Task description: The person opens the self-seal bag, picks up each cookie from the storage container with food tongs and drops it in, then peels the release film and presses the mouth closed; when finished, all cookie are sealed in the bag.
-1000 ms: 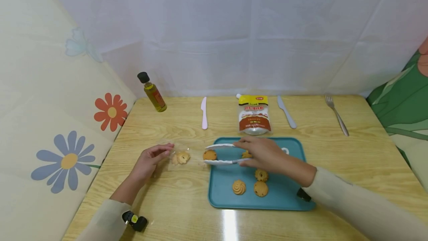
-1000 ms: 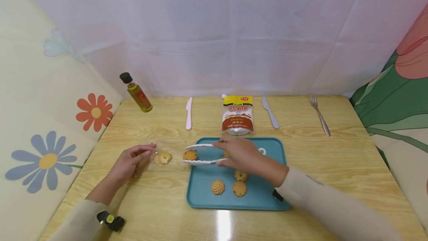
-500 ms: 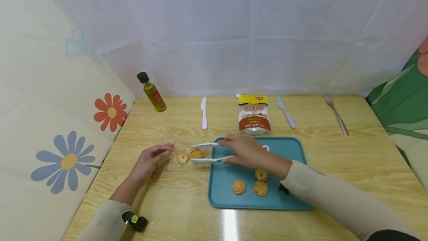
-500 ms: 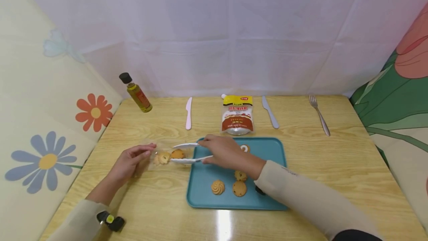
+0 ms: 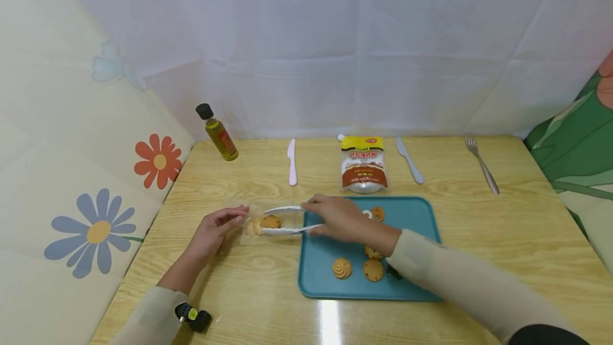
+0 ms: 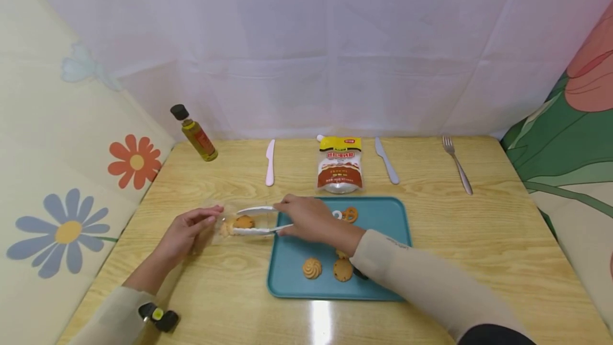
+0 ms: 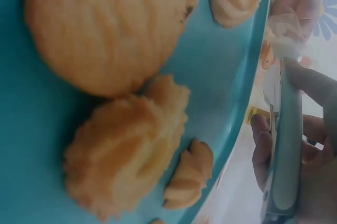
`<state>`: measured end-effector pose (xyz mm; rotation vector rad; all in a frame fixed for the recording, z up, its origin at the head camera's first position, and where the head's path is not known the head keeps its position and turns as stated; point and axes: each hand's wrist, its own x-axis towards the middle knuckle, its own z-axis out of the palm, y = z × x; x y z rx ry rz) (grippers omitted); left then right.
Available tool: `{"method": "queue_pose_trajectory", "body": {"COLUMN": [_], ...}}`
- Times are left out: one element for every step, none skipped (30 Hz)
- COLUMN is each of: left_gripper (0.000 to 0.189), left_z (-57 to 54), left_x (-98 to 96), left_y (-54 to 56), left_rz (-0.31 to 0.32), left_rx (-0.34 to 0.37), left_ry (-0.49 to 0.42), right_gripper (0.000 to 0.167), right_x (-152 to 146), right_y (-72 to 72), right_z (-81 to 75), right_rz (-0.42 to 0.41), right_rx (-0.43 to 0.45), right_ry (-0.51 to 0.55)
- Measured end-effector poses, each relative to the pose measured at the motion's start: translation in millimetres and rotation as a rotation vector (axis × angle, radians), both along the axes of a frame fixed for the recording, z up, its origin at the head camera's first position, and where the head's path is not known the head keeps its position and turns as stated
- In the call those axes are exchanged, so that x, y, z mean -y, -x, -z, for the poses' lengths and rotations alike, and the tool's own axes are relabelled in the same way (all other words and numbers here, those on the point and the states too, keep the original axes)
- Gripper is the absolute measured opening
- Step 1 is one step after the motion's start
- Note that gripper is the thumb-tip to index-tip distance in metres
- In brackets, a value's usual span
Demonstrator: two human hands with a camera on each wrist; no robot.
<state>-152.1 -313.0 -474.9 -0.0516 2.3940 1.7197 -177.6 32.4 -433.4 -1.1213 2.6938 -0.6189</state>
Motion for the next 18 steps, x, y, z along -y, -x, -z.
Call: {"method": "queue_pose_trajectory", "body": {"left_gripper": [0.044, 0.043, 0.043, 0.043, 0.043, 0.042, 0.042, 0.042, 0.042, 0.042, 0.042, 0.042, 0.042, 0.042, 0.041, 0.041, 0.041, 0.041], "left_z": [0.1, 0.2, 0.2, 0.1, -0.1, -0.3, -0.4, -0.5, -0.6, -0.8, -0.8, -0.9, -1.1, -1.1, -1.2, -1.2, -1.3, -1.2], "left_x": [-0.1, -0.2, -0.3, -0.3, -0.3, -0.3, -0.3, -0.2, -0.1, -0.1, 0.0, 0.0, 0.0, 0.0, 0.0, 0.0, 0.1, 0.1], "left_y": [0.2, 0.3, 0.5, 0.5, 0.5, 0.5, 0.3, 0.1, 0.0, -0.1, -0.1, -0.2, -0.2, -0.2, -0.2, -0.2, -0.2, -0.1], "left_rz": [0.0, 0.0, 0.0, -0.001, -0.001, -0.001, -0.001, 0.0, 0.001, 0.001, 0.001, 0.0, 0.0, 0.0, -0.001, 0.0, 0.001, 0.002], "left_rx": [0.0, 0.001, 0.002, 0.004, 0.005, 0.008, 0.01, 0.011, 0.012, 0.012, 0.013, 0.013, 0.013, 0.013, 0.012, 0.011, 0.009, 0.007], "left_ry": [-0.001, -0.001, 0.0, 0.001, 0.002, 0.004, 0.007, 0.008, 0.01, 0.01, 0.01, 0.01, 0.009, 0.009, 0.009, 0.01, 0.01, 0.01], "right_gripper": [0.065, 0.065, 0.066, 0.066, 0.066, 0.067, 0.067, 0.068, 0.068, 0.068, 0.068, 0.068, 0.069, 0.069, 0.069, 0.07, 0.07, 0.07], "right_x": [1.1, 2.3, 3.4, 4.7, 5.8, 6.8, 7.8, 8.7, 9.4, 10.0, 10.5, 10.9, 11.2, 11.4, 11.5, 11.5, 11.4, 11.2], "right_y": [0.0, 0.1, -0.1, 0.0, 0.1, 0.2, 0.2, 0.1, 0.1, 0.2, 0.2, 0.3, 0.4, 0.5, 0.6, 0.7, 0.8, 0.8], "right_z": [0.9, 1.8, 2.4, 2.9, 3.5, 4.1, 4.5, 4.9, 5.2, 5.6, 5.6, 5.6, 5.5, 5.4, 5.1, 4.9, 4.7, 4.6], "right_rz": [0.001, 0.004, 0.008, 0.01, 0.013, 0.016, 0.018, 0.02, 0.022, 0.022, 0.022, 0.022, 0.022, 0.023, 0.023, 0.023, 0.023, 0.024], "right_rx": [-0.001, 0.002, 0.005, 0.008, 0.008, 0.01, 0.013, 0.016, 0.019, 0.022, 0.022, 0.023, 0.023, 0.024, 0.024, 0.025, 0.023, 0.024], "right_ry": [0.003, 0.003, 0.004, 0.003, 0.0, -0.002, -0.005, -0.009, -0.01, -0.01, -0.014, -0.014, -0.017, -0.019, -0.021, -0.024, -0.026, -0.025]}}
